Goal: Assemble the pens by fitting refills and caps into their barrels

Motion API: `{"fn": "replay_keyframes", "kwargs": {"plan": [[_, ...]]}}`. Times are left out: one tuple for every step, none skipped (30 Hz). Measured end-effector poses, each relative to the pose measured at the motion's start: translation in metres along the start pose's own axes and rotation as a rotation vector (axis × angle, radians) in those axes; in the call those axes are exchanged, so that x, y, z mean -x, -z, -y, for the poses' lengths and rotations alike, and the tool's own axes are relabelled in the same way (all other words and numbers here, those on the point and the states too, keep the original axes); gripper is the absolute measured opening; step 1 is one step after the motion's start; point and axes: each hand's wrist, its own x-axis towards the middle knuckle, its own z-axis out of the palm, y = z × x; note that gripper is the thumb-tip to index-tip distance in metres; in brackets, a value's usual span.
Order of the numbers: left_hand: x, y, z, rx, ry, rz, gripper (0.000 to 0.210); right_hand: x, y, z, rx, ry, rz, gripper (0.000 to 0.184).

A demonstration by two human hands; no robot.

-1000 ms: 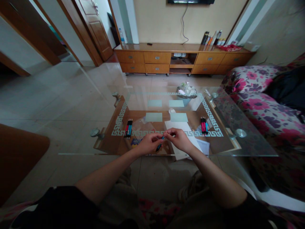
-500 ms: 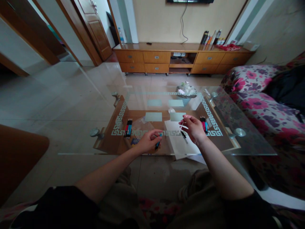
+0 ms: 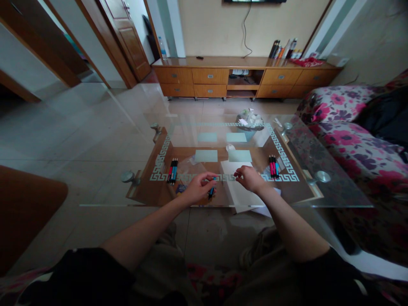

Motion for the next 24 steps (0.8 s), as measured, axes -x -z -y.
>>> {"fn": "replay_keyframes", "kwargs": {"plan": [[0.000,0.000,0.000,0.002,-0.003,0.007,0.038,-0.001,-0.003,-0.001,0.007,-0.015,0.000,0.015],[0.000,0.000,0.000,0.004,-0.003,0.015,0.038,-0.002,-0.005,-0.003,0.006,-0.033,-0.002,0.014],[0.001,0.000,-0.001,0.004,-0.002,0.020,0.038,-0.002,-0.007,-0.004,-0.001,-0.047,-0.006,0.012],[0.001,0.000,-0.001,0.005,0.000,0.025,0.038,-0.003,-0.008,-0.005,-0.011,-0.056,-0.010,0.011],[0.001,0.000,-0.002,0.009,0.001,0.027,0.039,-0.003,-0.009,-0.006,-0.023,-0.059,-0.017,0.010],[0.002,-0.001,-0.002,0.015,-0.001,0.027,0.041,-0.003,-0.009,-0.006,-0.035,-0.058,-0.027,0.010],[0.002,-0.001,-0.002,0.019,-0.007,0.026,0.042,-0.002,-0.008,-0.005,-0.051,-0.049,-0.042,0.010],[0.002,0.000,-0.001,0.018,-0.013,0.027,0.043,-0.002,-0.007,-0.003,-0.073,-0.035,-0.062,0.009],[0.002,0.000,0.000,0.015,-0.018,0.030,0.043,-0.001,-0.005,0.000,-0.108,-0.019,-0.087,0.009],[0.001,0.000,0.001,0.010,-0.019,0.034,0.043,0.000,-0.003,0.004,-0.156,-0.004,-0.115,0.009],[0.001,0.000,0.003,0.003,-0.017,0.040,0.042,0.001,0.000,0.009,-0.218,0.006,-0.143,0.008],[0.001,0.001,0.005,0.000,-0.013,0.050,0.042,0.002,0.002,0.014,-0.296,0.011,-0.166,0.008],[0.000,0.001,0.007,0.002,-0.010,0.060,0.041,0.003,0.004,0.019,-0.385,0.014,-0.178,0.010],[0.000,0.001,0.008,0.005,-0.009,0.068,0.042,0.004,0.006,0.024,-0.488,0.022,-0.182,0.013],[0.000,0.001,0.010,0.008,-0.011,0.077,0.042,0.004,0.007,0.029,-0.602,0.036,-0.179,0.017],[-0.001,0.000,0.011,0.012,-0.015,0.087,0.042,0.005,0.007,0.033,-0.719,0.050,-0.172,0.020],[-0.001,0.000,0.012,0.014,-0.018,0.097,0.041,0.006,0.007,0.038,-0.825,0.062,-0.162,0.024],[0.000,0.000,0.012,0.013,-0.020,0.104,0.041,0.006,0.007,0.041,-0.910,0.066,-0.149,0.027],[0.000,-0.001,0.011,0.005,-0.022,0.107,0.041,0.007,0.006,0.045,-0.971,0.064,-0.134,0.028],[0.000,-0.001,0.010,-0.008,-0.023,0.107,0.041,0.008,0.005,0.047,-1.012,0.057,-0.121,0.028],[0.001,-0.002,0.009,-0.024,-0.022,0.106,0.041,0.008,0.004,0.050,-1.041,0.050,-0.111,0.028],[0.002,-0.003,0.007,-0.040,-0.020,0.104,0.041,0.009,0.003,0.051,-1.062,0.047,-0.102,0.028],[0.002,-0.003,0.006,-0.051,-0.018,0.105,0.041,0.009,0.002,0.053,-1.078,0.048,-0.095,0.028],[0.003,-0.003,0.004,-0.057,-0.015,0.108,0.041,0.010,0.001,0.054,-1.088,0.053,-0.091,0.028]]}}
